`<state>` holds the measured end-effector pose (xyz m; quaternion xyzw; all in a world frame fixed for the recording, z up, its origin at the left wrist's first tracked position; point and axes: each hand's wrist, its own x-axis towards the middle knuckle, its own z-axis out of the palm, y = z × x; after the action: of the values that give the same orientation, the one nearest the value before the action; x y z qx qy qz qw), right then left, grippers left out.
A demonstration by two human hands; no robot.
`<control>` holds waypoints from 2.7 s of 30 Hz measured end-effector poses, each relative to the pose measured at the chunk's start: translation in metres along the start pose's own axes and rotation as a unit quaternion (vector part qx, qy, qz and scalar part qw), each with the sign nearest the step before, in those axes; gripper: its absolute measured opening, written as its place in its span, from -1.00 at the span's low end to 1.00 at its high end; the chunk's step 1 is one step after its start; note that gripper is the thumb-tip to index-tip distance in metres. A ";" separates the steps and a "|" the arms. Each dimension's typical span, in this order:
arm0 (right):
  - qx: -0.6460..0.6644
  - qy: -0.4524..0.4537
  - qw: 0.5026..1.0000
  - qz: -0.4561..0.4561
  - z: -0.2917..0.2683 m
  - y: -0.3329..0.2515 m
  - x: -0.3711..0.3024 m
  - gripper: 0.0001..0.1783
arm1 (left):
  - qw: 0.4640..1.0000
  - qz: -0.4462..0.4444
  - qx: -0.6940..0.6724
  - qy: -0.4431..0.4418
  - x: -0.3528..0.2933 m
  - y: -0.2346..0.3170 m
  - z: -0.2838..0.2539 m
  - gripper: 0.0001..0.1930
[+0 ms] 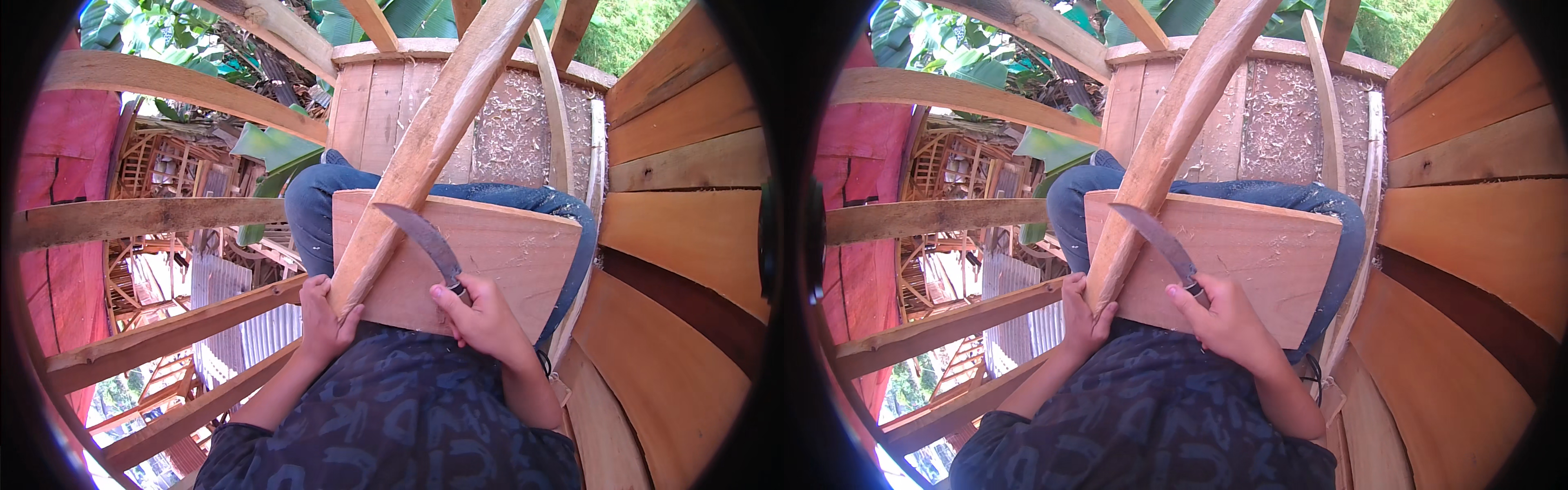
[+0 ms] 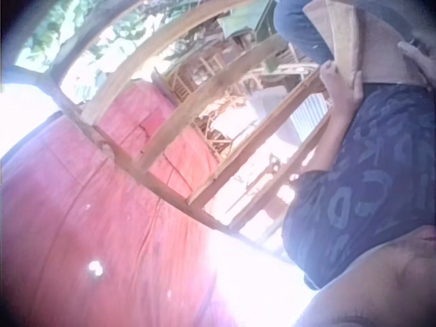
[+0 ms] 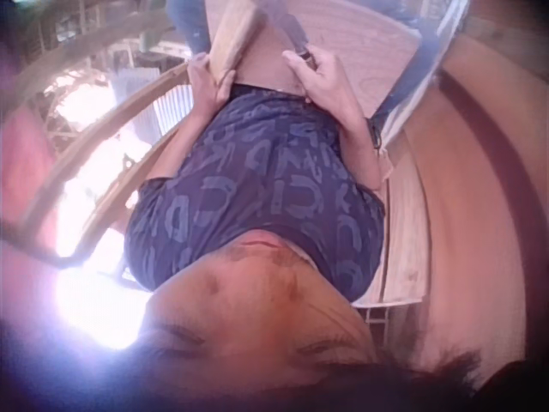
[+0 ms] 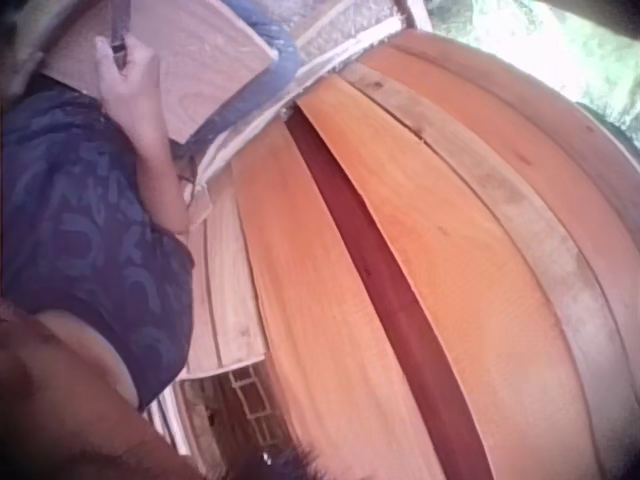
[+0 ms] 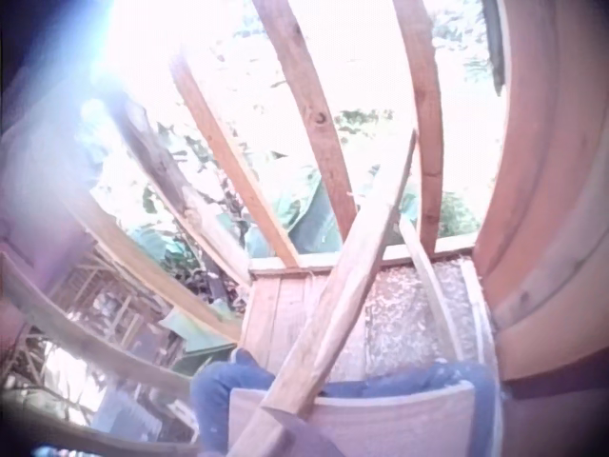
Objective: The person holds a long wooden plank on their lap and uses a curved knife to shave thin strips from its surface. They repeatedly scrape along the plank, producing wood shavings that accumulate on the lap board.
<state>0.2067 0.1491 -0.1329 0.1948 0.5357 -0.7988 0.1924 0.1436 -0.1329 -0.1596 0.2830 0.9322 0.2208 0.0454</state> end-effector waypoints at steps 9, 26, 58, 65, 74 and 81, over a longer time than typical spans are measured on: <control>-0.239 0.368 0.874 -0.208 -0.034 0.021 -0.034 -0.75 | 0.999 -0.019 0.029 0.007 -0.016 0.027 -0.009 -0.34; -0.265 0.552 0.775 -0.155 -0.066 0.050 -0.036 -0.71 | 0.993 -0.063 -0.076 -0.070 0.021 0.039 -0.025 -0.34; -0.513 0.251 0.814 -0.103 0.012 -0.015 0.044 -0.44 | 0.996 -0.084 0.025 0.007 0.051 0.005 -0.005 -0.41; -0.617 0.191 0.760 -0.068 0.041 -0.018 0.069 -0.39 | 0.996 -0.085 0.006 0.013 0.048 0.002 0.001 -0.40; -0.662 0.217 0.714 -0.072 0.037 -0.015 0.072 -0.37 | 0.997 -0.073 0.004 0.024 0.043 -0.004 0.006 -0.36; -0.687 0.238 0.678 -0.110 0.023 -0.017 0.079 -0.36 | 0.997 -0.077 -0.015 0.014 0.049 -0.005 0.003 -0.36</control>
<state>0.1282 0.1260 -0.1526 0.1311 0.9790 -0.1485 0.0489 0.1012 -0.1087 -0.1623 0.2065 0.9483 0.2349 0.0532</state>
